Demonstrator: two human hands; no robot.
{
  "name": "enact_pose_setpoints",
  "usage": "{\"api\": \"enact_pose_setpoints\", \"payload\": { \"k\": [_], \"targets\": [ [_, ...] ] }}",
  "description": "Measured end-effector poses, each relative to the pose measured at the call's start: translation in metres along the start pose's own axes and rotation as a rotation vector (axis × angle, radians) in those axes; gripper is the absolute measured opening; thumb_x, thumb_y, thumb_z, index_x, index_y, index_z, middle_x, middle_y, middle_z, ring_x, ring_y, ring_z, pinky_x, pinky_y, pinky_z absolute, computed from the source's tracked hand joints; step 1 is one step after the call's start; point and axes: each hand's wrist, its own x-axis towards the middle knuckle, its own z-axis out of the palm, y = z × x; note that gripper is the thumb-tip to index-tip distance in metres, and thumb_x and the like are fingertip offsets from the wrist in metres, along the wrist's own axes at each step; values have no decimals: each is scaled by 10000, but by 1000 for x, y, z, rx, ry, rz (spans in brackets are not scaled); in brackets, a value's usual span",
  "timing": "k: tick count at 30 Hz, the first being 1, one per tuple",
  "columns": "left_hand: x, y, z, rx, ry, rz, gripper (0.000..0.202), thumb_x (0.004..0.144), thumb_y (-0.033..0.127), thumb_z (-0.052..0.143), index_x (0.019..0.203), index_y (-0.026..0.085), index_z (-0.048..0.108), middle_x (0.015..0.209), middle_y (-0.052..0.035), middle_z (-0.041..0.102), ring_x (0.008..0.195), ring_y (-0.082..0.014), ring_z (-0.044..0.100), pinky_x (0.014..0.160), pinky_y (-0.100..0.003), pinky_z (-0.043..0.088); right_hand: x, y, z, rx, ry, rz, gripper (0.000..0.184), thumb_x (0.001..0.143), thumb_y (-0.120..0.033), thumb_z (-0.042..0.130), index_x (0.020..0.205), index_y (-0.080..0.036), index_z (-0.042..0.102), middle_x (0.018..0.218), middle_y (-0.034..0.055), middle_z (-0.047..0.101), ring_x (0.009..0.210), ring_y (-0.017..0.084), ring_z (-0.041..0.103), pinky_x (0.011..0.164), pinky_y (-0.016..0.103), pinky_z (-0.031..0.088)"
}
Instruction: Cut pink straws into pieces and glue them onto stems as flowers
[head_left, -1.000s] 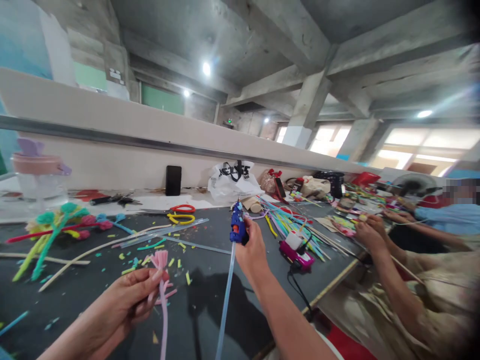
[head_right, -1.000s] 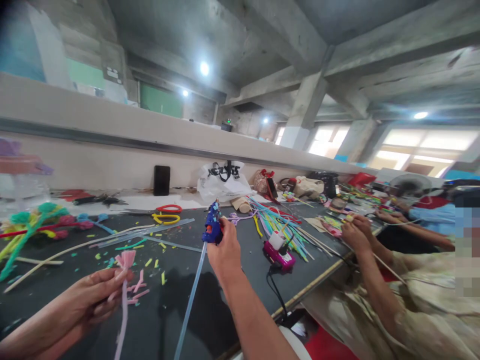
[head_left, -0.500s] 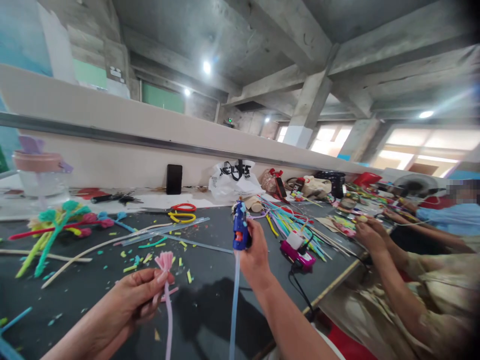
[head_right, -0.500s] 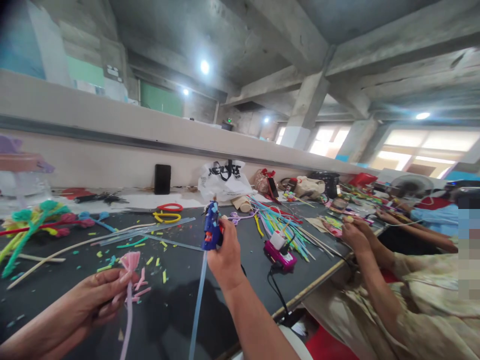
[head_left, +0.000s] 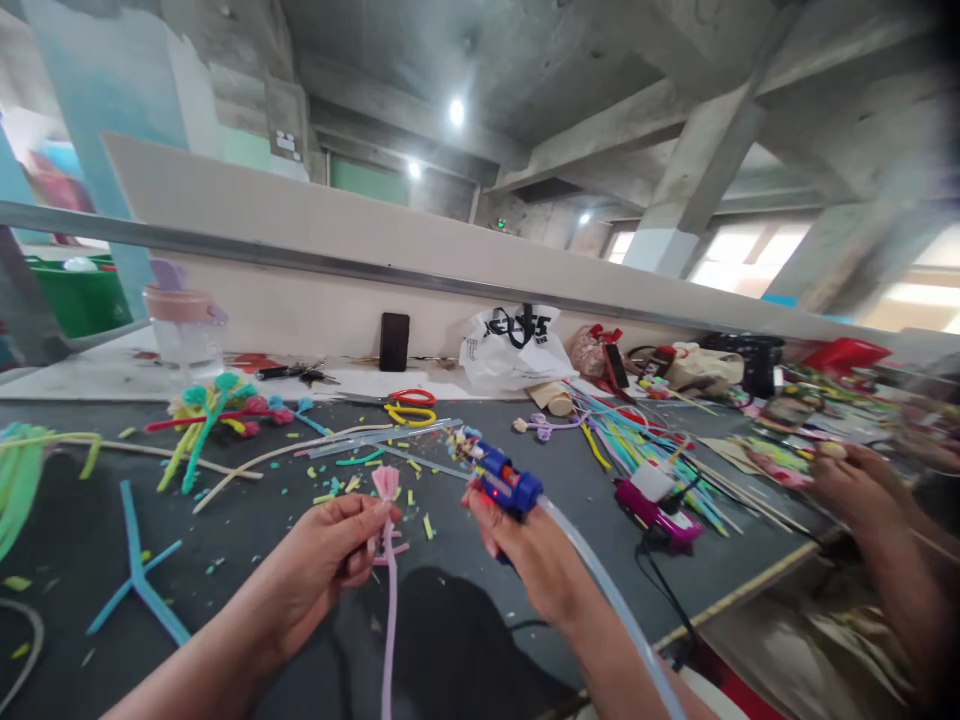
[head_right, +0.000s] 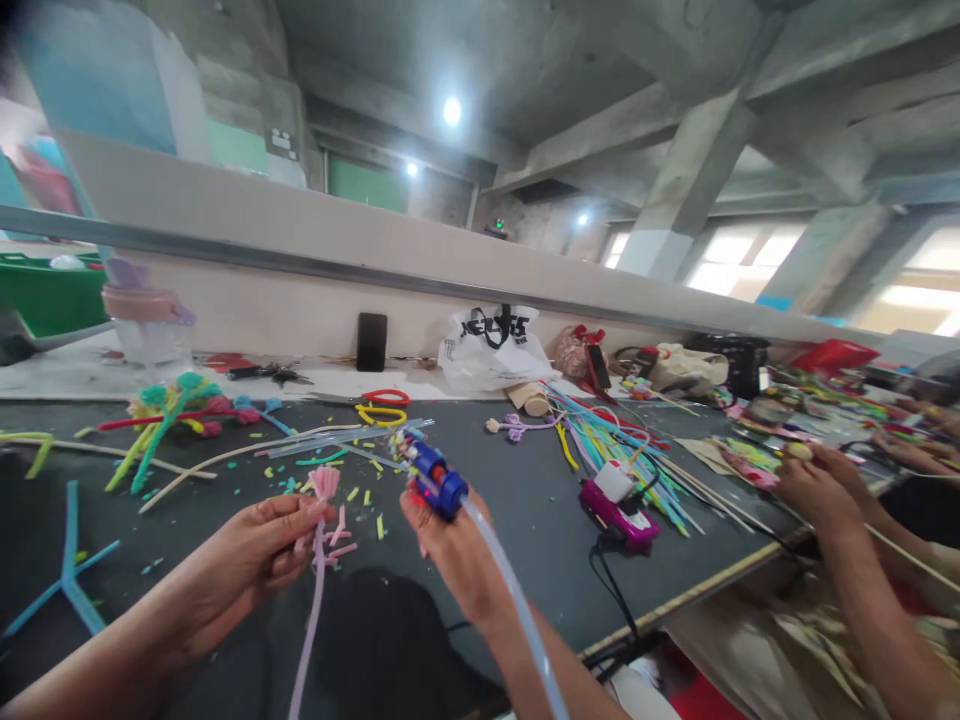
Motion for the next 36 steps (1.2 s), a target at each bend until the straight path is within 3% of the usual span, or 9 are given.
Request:
{"api": "enact_pose_setpoints", "payload": {
  "k": [3, 8, 20, 29, 36],
  "targets": [
    [-1, 4, 1, -3, 45, 26, 290, 599, 366, 742, 613, 116, 595, 479, 67, 396, 408, -11, 277, 392, -138, 211, -13, 1, 17, 27, -59, 28, 330, 695, -448, 648, 861, -173, 571, 657, 2, 589, 465, 96, 460, 448, 227, 388],
    [0, 8, 1, 16, 92, 71, 312, 577, 376, 743, 587, 119, 566, 474, 70, 399, 407, -13, 285, 403, -142, 209, -23, 7, 29, 67, -148, -20, 245, 712, -401, 653, 791, -185, 569, 702, 11, 596, 602, 134, 544, 570, 246, 458],
    [2, 6, -2, 98, 106, 122, 323, 600, 410, 708, 574, 138, 536, 451, 74, 395, 396, -26, 281, 408, -163, 203, -26, 1, 32, -30, -146, -34, 232, 707, -421, 635, 744, -197, 588, 614, -11, 563, 453, 99, 428, 442, 220, 396],
    [2, 4, -3, 130, 88, 123, 328, 626, 419, 694, 581, 138, 530, 442, 73, 392, 395, -29, 274, 405, -162, 187, -23, 1, 30, -53, -175, -32, 244, 729, -427, 619, 830, -206, 645, 478, -28, 511, 529, 148, 528, 498, 224, 411],
    [2, 5, -2, 132, 80, 121, 327, 612, 424, 702, 575, 137, 548, 439, 69, 403, 390, -30, 271, 400, -162, 199, -25, -3, 31, -133, -161, 34, 246, 718, -447, 599, 763, -208, 632, 398, -47, 465, 412, 138, 475, 445, 238, 390]
  ]
}}
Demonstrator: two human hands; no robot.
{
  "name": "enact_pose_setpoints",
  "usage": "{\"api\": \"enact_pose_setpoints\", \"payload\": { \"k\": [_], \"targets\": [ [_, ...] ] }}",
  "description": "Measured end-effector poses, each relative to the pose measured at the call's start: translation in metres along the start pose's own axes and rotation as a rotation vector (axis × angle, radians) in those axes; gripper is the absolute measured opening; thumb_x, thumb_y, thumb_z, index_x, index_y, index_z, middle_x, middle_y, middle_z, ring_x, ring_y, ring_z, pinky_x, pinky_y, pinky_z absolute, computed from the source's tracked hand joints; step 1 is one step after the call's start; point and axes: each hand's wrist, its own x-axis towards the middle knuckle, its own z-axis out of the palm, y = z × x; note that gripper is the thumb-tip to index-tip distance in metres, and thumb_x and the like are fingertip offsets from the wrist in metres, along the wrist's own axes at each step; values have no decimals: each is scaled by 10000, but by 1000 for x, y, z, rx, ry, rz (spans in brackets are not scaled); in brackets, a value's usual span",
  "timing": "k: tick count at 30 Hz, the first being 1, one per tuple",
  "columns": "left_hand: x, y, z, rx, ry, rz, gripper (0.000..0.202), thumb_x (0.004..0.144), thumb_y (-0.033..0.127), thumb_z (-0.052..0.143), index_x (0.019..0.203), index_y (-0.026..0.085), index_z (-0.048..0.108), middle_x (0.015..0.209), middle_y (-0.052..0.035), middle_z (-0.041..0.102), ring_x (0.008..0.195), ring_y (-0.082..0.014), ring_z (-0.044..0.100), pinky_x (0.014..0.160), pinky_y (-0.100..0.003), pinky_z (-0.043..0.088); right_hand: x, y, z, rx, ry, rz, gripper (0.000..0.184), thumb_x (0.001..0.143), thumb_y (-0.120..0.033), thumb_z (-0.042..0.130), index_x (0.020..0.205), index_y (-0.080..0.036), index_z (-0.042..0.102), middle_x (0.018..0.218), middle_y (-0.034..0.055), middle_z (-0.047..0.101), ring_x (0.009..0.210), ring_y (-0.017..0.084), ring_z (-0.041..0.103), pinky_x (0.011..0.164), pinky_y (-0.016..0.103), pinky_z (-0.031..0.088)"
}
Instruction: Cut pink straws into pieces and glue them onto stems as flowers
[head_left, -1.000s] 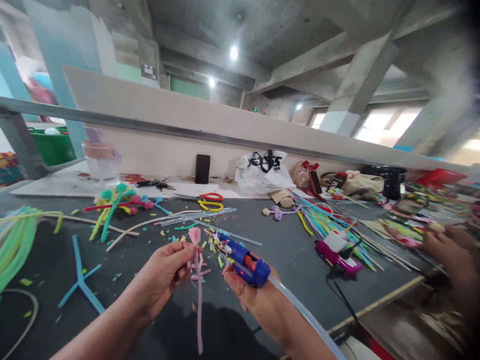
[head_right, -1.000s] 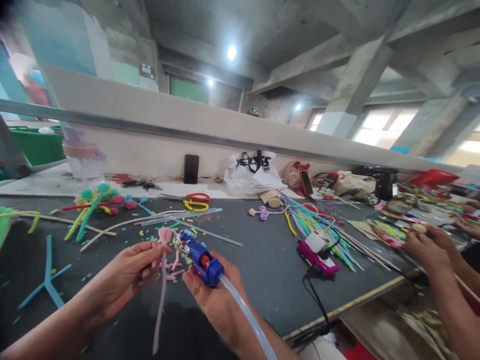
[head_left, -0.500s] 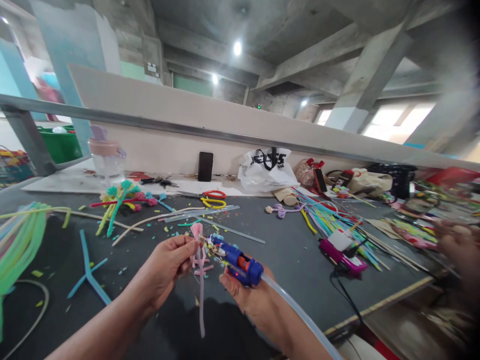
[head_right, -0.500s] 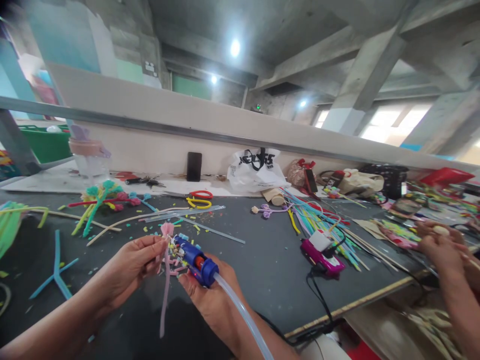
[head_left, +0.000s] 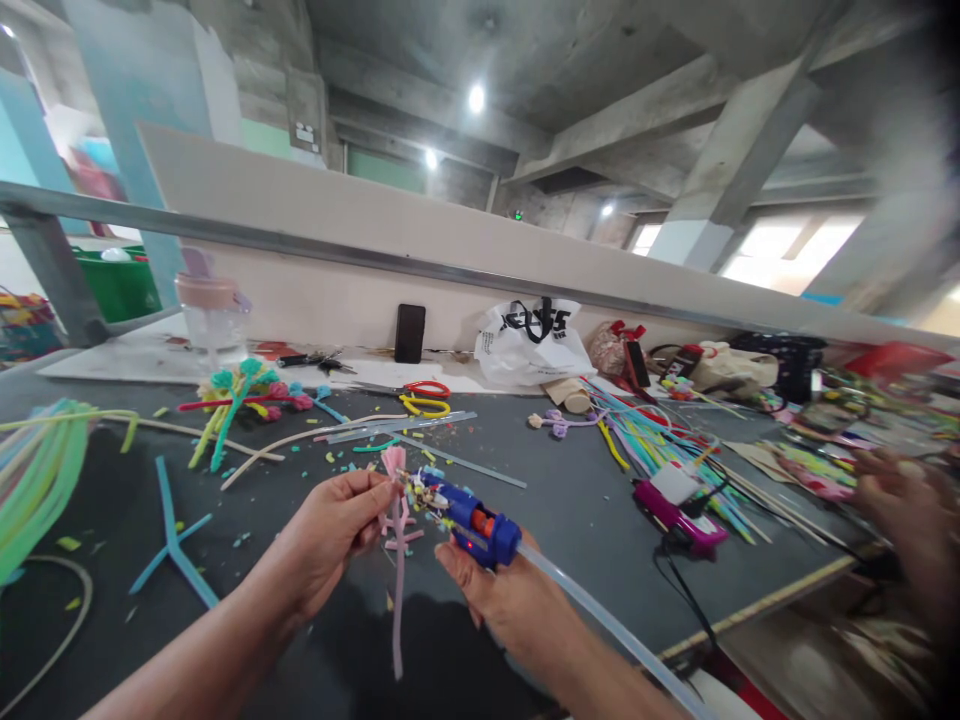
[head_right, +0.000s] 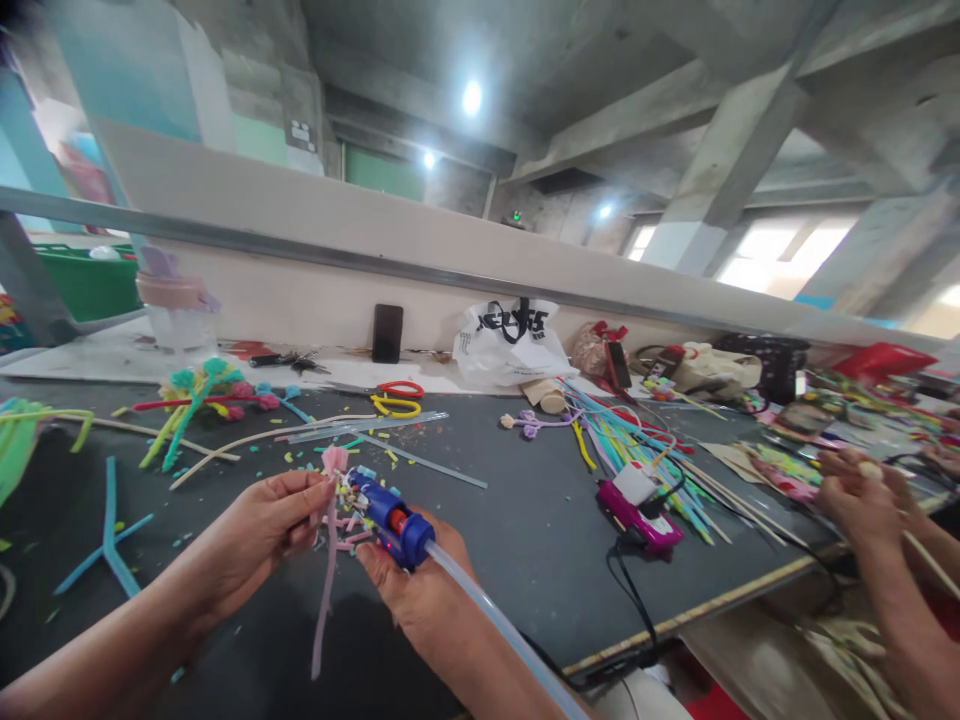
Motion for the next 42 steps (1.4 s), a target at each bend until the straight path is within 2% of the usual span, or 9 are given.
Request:
{"api": "enact_pose_setpoints", "payload": {
  "k": [3, 9, 16, 22, 25, 29, 35, 39, 42],
  "targets": [
    [0, 0, 0, -9, -11, 8, 334, 619, 426, 699, 566, 138, 539, 435, 72, 400, 386, -27, 278, 394, -158, 198, 0, -4, 0, -5, 19, 43, 251, 697, -443, 609, 776, -206, 632, 406, -44, 481, 389, 134, 455, 420, 238, 373],
    [1, 1, -3, -56, -10, -7, 319, 642, 399, 698, 564, 136, 535, 435, 67, 403, 392, -24, 291, 402, -154, 216, 0, -9, -2, 9, 31, -58, 177, 698, -365, 620, 646, -197, 594, 486, -24, 517, 514, 137, 510, 497, 230, 400],
    [-1, 2, -4, -183, -132, -96, 259, 647, 336, 719, 618, 113, 591, 451, 66, 379, 404, -16, 265, 383, -141, 194, 9, 1, -8, -27, 120, -12, 204, 679, -373, 619, 711, -184, 552, 596, -1, 560, 526, 140, 519, 506, 250, 416],
    [3, -2, -7, -208, -79, -134, 240, 612, 287, 756, 710, 97, 648, 505, 55, 423, 420, -8, 317, 384, -124, 232, 43, 31, -40, -599, 106, -171, 201, 701, -211, 610, 879, -179, 523, 834, 31, 588, 753, 166, 545, 684, 269, 412],
    [3, -1, -8, -207, -58, -136, 280, 574, 293, 781, 733, 95, 661, 496, 61, 413, 416, -10, 322, 375, -124, 236, 55, 41, -62, -685, 39, -142, 322, 655, -198, 673, 950, -174, 546, 958, 55, 588, 876, 185, 542, 771, 275, 387],
    [1, 0, -8, -194, -64, -138, 302, 532, 293, 804, 712, 96, 662, 494, 62, 414, 408, -10, 323, 368, -126, 246, 64, 52, -76, -762, 28, -63, 308, 663, -207, 680, 953, -169, 583, 966, 70, 580, 883, 196, 551, 755, 273, 375],
    [1, -4, -10, -148, -95, -168, 255, 578, 288, 782, 704, 109, 650, 514, 57, 429, 425, -9, 331, 391, -124, 256, 73, 63, -81, -807, -1, -17, 150, 686, -166, 649, 836, -152, 639, 940, 75, 580, 854, 180, 564, 747, 255, 361],
    [-1, -4, -7, -119, -152, -179, 262, 613, 335, 754, 689, 109, 645, 493, 62, 410, 413, -5, 290, 384, -129, 210, 73, 58, -83, -772, 56, 4, 254, 626, -100, 675, 874, -150, 654, 1014, 113, 586, 953, 263, 528, 816, 360, 335],
    [-4, -5, 0, -87, -176, -164, 271, 626, 360, 738, 683, 112, 645, 470, 62, 412, 405, -10, 278, 385, -138, 193, 61, 41, -71, -704, 141, -25, 288, 699, -94, 607, 978, -162, 635, 1154, 128, 542, 1093, 298, 435, 871, 406, 296]
  ]
}}
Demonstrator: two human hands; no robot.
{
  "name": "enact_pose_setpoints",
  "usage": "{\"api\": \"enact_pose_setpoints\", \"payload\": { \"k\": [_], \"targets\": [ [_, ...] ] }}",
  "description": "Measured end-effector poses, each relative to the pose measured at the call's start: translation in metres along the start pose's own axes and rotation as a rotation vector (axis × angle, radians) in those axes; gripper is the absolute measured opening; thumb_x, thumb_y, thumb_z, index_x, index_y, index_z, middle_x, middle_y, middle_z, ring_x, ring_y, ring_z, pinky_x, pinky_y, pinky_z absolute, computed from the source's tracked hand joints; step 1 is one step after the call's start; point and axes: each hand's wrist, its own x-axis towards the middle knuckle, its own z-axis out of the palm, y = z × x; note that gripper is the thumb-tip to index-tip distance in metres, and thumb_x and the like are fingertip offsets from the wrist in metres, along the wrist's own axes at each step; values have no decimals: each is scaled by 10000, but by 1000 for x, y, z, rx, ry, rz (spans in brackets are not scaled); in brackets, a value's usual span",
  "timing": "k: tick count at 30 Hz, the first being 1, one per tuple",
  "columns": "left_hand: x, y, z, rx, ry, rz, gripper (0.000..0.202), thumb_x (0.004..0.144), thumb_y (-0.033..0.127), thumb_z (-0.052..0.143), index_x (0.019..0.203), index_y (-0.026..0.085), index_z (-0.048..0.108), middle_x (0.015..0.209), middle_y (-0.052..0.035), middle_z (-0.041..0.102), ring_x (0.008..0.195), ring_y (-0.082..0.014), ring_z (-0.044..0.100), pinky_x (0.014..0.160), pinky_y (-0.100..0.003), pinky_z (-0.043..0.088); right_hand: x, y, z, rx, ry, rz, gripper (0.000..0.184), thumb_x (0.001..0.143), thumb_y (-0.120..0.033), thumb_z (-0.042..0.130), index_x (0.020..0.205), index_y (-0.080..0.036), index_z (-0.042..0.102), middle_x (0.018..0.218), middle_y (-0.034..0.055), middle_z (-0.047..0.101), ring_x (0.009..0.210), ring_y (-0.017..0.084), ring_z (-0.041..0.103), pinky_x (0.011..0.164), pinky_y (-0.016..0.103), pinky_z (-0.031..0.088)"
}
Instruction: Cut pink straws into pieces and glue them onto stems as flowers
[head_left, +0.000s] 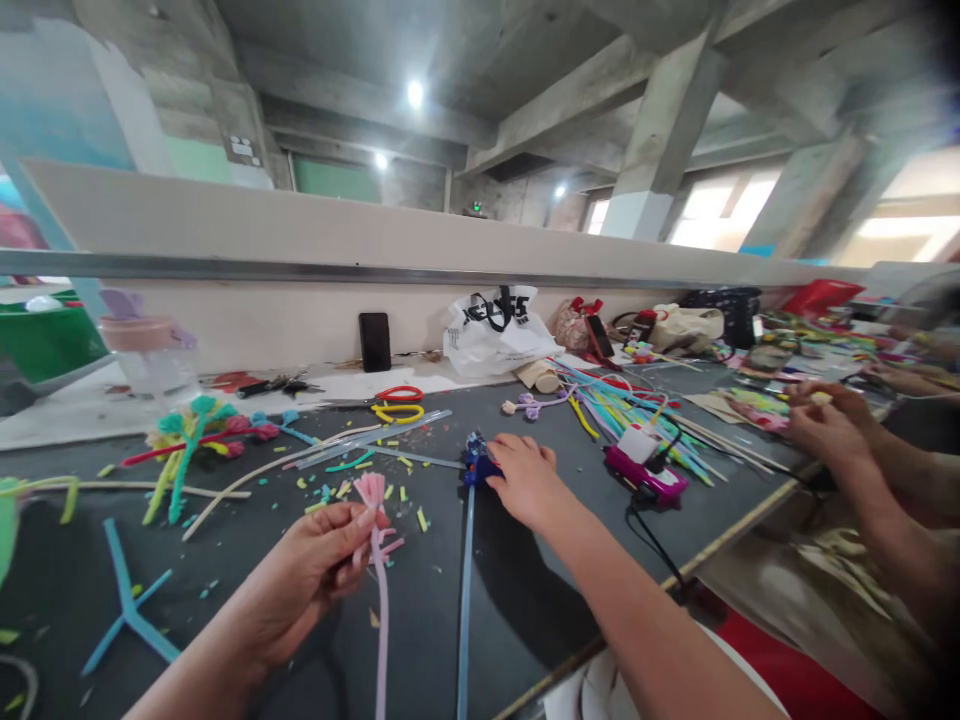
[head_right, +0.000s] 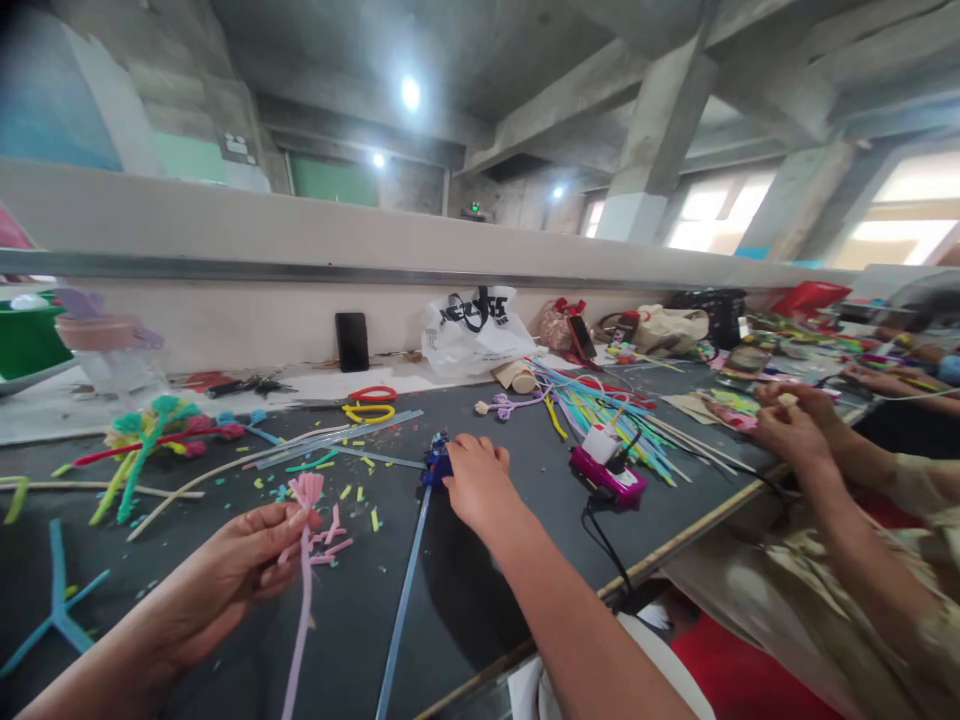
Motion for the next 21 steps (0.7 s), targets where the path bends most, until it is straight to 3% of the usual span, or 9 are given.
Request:
{"api": "enact_pose_setpoints", "payload": {
  "k": [1, 3, 4, 6, 9, 14, 18, 21],
  "targets": [
    [0, -1, 2, 16, -3, 3, 269, 634, 364, 731, 677, 113, 645, 465, 61, 416, 404, -11, 282, 388, -140, 195, -7, -11, 1, 53, 8, -11, 245, 767, -127, 550, 993, -175, 631, 1153, 111, 552, 1089, 268, 445, 871, 380, 309],
    [-1, -3, 6, 47, 5, 16, 271, 640, 373, 724, 659, 114, 645, 463, 57, 431, 404, -13, 294, 394, -141, 200, -24, -36, 6, 209, -67, -59, 198, 840, -219, 477, 948, -202, 642, 936, 43, 642, 882, 174, 558, 763, 280, 389],
    [-1, -4, 8, 62, 16, 25, 275, 632, 377, 728, 643, 115, 644, 464, 53, 446, 405, -14, 304, 396, -142, 204, -33, -49, 10, 508, -197, -17, 204, 845, -262, 473, 934, -179, 636, 830, 37, 647, 777, 161, 573, 690, 263, 407],
    [-1, -6, 11, 96, 46, 54, 289, 596, 386, 747, 603, 118, 638, 478, 39, 491, 410, -20, 332, 404, -147, 221, -50, -70, 19, 984, -397, 111, 195, 800, -310, 539, 878, -144, 605, 734, 21, 620, 675, 137, 570, 639, 254, 418],
    [-1, -9, 14, 170, 98, 89, 321, 538, 406, 767, 531, 121, 618, 467, 24, 519, 410, -40, 372, 412, -165, 255, -64, -86, 27, 1326, -416, 200, 292, 680, -343, 687, 843, -138, 557, 687, -6, 602, 623, 105, 561, 641, 242, 423],
    [-3, -12, 19, 243, 92, 110, 288, 576, 396, 736, 578, 120, 655, 407, 31, 478, 385, -57, 364, 393, -183, 248, -65, -85, 28, 1477, -459, 249, 352, 639, -437, 701, 668, -118, 555, 469, -9, 562, 428, 73, 494, 507, 212, 381],
    [-5, -8, 20, 239, 149, 97, 325, 551, 388, 753, 712, 115, 680, 414, 53, 474, 359, -28, 309, 365, -156, 196, -62, -84, 26, 1399, -318, 265, 339, 605, -415, 715, 659, -110, 578, 439, -11, 563, 401, 75, 498, 478, 209, 393],
    [-5, -4, 18, 182, 220, 108, 356, 522, 378, 770, 757, 133, 663, 423, 61, 497, 362, -36, 360, 351, -142, 236, -61, -83, 24, 1408, -263, 296, 330, 606, -399, 710, 690, -128, 544, 511, -1, 613, 388, 80, 522, 455, 208, 406]
  ]
}}
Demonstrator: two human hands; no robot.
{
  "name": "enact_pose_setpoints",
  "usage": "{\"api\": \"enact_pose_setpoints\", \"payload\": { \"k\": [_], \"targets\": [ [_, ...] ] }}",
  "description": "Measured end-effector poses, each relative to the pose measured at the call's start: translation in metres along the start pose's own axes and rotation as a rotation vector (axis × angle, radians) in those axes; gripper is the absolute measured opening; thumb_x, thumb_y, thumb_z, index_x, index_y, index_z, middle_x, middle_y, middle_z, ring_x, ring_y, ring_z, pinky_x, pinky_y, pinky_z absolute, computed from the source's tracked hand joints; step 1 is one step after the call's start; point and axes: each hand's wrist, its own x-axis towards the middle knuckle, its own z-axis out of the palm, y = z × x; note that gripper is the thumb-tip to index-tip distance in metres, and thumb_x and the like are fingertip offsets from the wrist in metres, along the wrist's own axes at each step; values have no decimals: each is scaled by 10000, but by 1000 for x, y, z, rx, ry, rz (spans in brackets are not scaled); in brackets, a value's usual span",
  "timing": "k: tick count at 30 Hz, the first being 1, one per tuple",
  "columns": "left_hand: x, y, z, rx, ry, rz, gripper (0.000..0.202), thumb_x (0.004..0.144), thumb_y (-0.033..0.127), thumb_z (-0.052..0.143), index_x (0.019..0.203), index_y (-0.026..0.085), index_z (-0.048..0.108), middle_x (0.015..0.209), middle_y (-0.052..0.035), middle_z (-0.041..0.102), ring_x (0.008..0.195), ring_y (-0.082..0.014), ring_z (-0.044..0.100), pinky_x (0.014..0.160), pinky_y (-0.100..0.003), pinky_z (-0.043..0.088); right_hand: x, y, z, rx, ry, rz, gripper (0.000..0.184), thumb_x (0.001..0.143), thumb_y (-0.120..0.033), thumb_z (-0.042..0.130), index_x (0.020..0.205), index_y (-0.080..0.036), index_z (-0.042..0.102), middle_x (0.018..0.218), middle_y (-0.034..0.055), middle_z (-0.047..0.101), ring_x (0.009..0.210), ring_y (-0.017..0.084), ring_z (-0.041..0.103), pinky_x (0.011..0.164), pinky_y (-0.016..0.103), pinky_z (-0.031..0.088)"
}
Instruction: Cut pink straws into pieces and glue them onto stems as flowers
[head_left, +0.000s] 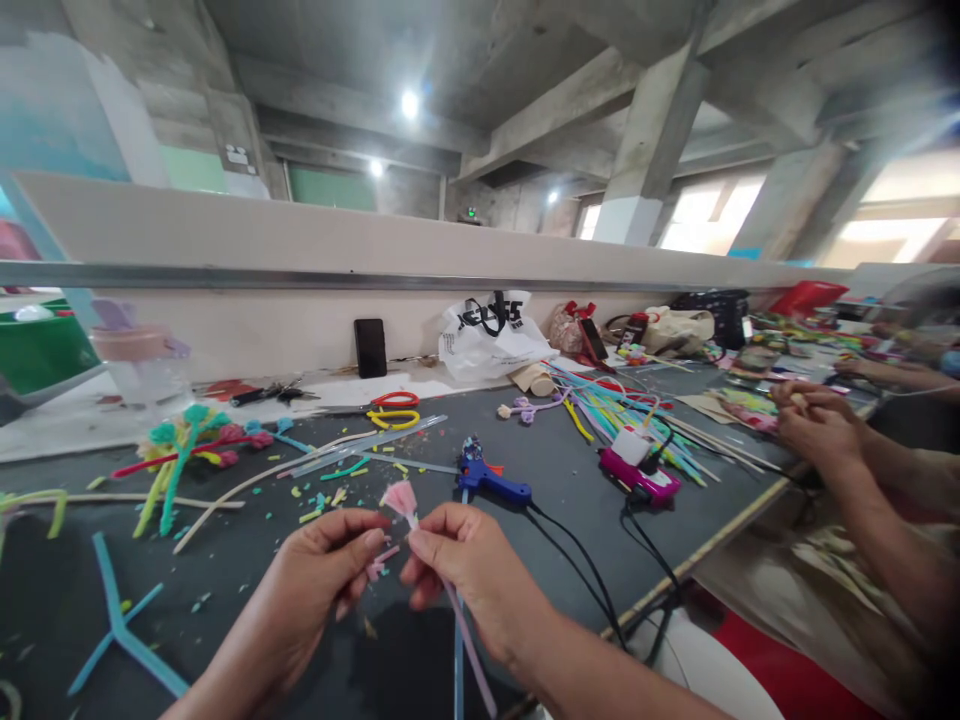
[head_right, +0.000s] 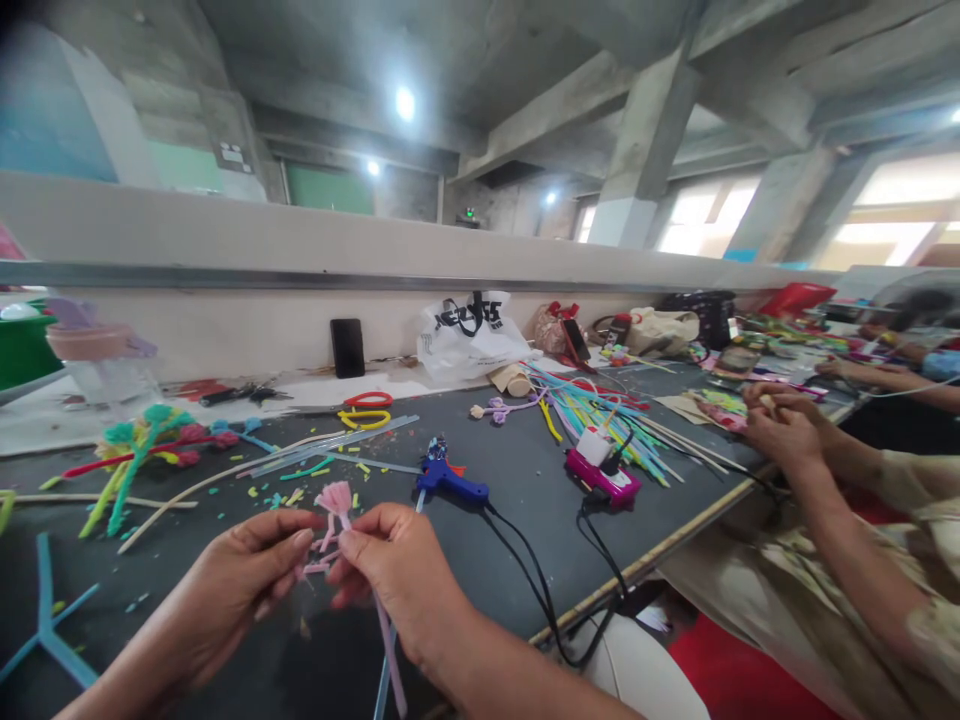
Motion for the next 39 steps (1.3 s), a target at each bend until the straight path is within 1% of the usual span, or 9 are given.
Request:
{"api": "enact_pose_setpoints", "payload": {
  "k": [3, 7, 11, 14, 18, 25, 33, 36, 39],
  "targets": [
    [1, 1, -2, -91, -20, 28, 314, 534, 326, 774, 750, 142, 640, 477, 44, 558, 424, -59, 463, 404, -152, 357, -1, 0, 0, 92, -2, -1, 340, 618, -389, 714, 732, -145, 507, 648, 12, 656, 402, 73, 543, 439, 192, 402],
    [0, 0, 1, -136, -45, 91, 297, 560, 269, 764, 784, 145, 614, 595, 24, 615, 522, -84, 558, 520, -190, 458, -3, 5, 4, 123, 15, -21, 342, 590, -360, 750, 680, -145, 499, 580, -29, 607, 398, 59, 526, 430, 171, 382],
    [-3, 0, 9, -54, -42, 172, 311, 548, 243, 761, 763, 170, 548, 600, 59, 578, 472, -93, 561, 461, -208, 460, -4, 10, 8, 171, -9, -33, 338, 572, -319, 767, 658, -151, 486, 528, -27, 606, 430, 75, 542, 452, 173, 384],
    [-4, 0, 11, -6, -106, 191, 303, 574, 264, 739, 737, 186, 495, 539, 66, 557, 439, -104, 542, 422, -216, 446, -4, 10, 8, 194, -10, -48, 335, 567, -288, 770, 638, -155, 470, 483, -29, 593, 429, 87, 545, 460, 182, 388],
    [-6, -1, 10, 39, -223, 184, 256, 639, 284, 696, 743, 186, 483, 516, 27, 597, 479, -120, 562, 456, -217, 449, -3, 9, 6, 251, -4, -47, 337, 559, -239, 770, 636, -168, 450, 444, -50, 560, 419, 100, 535, 479, 215, 411],
    [-8, -1, 5, 118, -254, 217, 172, 691, 273, 652, 737, 177, 517, 567, 2, 621, 527, -130, 570, 495, -235, 461, -3, 11, 4, 293, -54, -26, 328, 568, -257, 771, 647, -157, 469, 458, -34, 573, 416, 82, 517, 488, 203, 392],
    [-9, -3, -1, 285, -234, 290, 109, 716, 268, 627, 757, 189, 564, 638, -8, 627, 601, -156, 596, 544, -240, 466, -3, 11, 5, 319, -20, 3, 350, 513, -207, 788, 612, -159, 456, 495, -35, 579, 407, 72, 509, 464, 182, 365],
    [-10, -2, -4, 440, -138, 435, 103, 699, 273, 651, 765, 204, 613, 714, -19, 651, 653, -164, 609, 606, -240, 467, -2, 11, 4, 379, -15, 20, 336, 523, -190, 775, 603, -164, 450, 458, -44, 551, 405, 69, 496, 467, 182, 369],
    [-11, 0, -8, 625, -51, 616, 45, 687, 260, 665, 705, 221, 654, 690, -12, 655, 641, -160, 600, 609, -225, 448, -3, 10, 5, 422, -30, 43, 317, 537, -187, 769, 606, -165, 460, 430, -46, 538, 404, 69, 486, 468, 184, 366]
  ]
}}
